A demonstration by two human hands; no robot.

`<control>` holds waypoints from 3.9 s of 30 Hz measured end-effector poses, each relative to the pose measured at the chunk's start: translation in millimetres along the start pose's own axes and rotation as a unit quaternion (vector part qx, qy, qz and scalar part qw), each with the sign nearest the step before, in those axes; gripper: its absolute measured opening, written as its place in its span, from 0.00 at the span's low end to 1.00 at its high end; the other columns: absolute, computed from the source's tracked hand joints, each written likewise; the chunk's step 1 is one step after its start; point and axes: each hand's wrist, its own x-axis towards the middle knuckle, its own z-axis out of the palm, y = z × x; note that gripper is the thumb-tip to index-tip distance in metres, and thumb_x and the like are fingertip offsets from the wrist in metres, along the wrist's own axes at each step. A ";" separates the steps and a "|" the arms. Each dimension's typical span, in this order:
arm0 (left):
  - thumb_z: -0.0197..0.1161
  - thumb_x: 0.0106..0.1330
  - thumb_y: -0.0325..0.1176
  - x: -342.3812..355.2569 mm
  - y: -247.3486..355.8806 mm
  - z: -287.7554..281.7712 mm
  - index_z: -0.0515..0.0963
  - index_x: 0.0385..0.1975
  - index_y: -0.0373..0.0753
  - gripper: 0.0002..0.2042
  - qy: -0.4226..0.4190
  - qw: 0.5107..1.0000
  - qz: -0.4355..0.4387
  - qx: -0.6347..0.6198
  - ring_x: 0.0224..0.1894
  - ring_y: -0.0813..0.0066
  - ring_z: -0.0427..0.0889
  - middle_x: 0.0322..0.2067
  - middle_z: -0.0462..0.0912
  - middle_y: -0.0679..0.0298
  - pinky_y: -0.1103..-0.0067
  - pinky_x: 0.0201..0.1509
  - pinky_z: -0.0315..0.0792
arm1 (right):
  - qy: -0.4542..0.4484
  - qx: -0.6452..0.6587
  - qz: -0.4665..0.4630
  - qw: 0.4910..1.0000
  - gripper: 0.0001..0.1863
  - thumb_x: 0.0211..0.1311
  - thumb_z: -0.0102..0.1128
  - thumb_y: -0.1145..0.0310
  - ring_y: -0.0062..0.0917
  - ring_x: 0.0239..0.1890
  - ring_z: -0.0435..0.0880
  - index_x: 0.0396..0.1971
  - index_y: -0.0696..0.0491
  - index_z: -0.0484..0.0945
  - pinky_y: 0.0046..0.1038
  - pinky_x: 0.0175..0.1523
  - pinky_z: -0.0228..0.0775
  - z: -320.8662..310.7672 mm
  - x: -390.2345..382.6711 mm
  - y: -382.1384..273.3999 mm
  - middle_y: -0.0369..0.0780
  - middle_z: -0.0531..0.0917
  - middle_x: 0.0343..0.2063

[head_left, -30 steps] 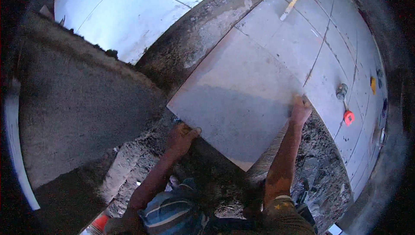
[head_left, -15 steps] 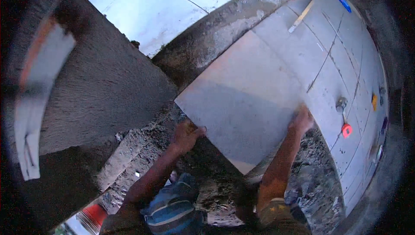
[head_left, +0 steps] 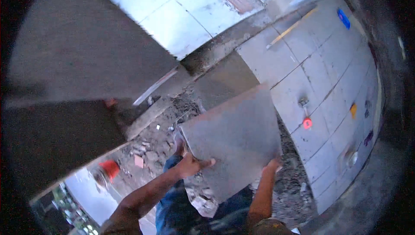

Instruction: Apply adhesive to the floor and lay ceramic tiles.

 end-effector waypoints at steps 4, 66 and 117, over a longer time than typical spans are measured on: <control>0.68 0.64 0.42 -136.5 35.0 28.3 0.72 0.58 0.36 0.26 -0.059 0.993 0.008 -0.102 0.52 0.69 0.77 0.52 0.79 0.61 0.70 0.54 0.73 | -0.118 -0.105 -0.008 0.987 0.31 0.63 0.56 0.49 0.39 0.51 0.77 0.60 0.54 0.70 0.43 0.53 0.72 -119.6 -23.8 25.3 0.43 0.77 0.54; 0.65 0.63 0.36 -139.7 723.2 -1447.0 0.79 0.48 0.32 0.18 0.373 0.911 0.171 -0.029 0.43 0.67 0.82 0.40 0.84 0.58 0.68 0.51 0.73 | -0.673 -0.186 0.006 0.716 0.35 0.69 0.49 0.44 0.35 0.60 0.72 0.66 0.54 0.62 0.40 0.64 0.62 1268.5 -1176.3 146.4 0.41 0.73 0.60; 0.58 0.68 0.33 412.8 727.0 -2107.0 0.77 0.49 0.35 0.13 0.789 0.582 -0.008 0.197 0.63 0.46 0.69 0.60 0.69 0.45 0.60 0.67 0.62 | -0.213 -0.485 -0.834 0.157 0.52 0.55 0.59 0.33 0.55 0.54 0.73 0.69 0.55 0.54 0.50 0.57 0.67 2555.5 -1236.8 85.3 0.60 0.72 0.53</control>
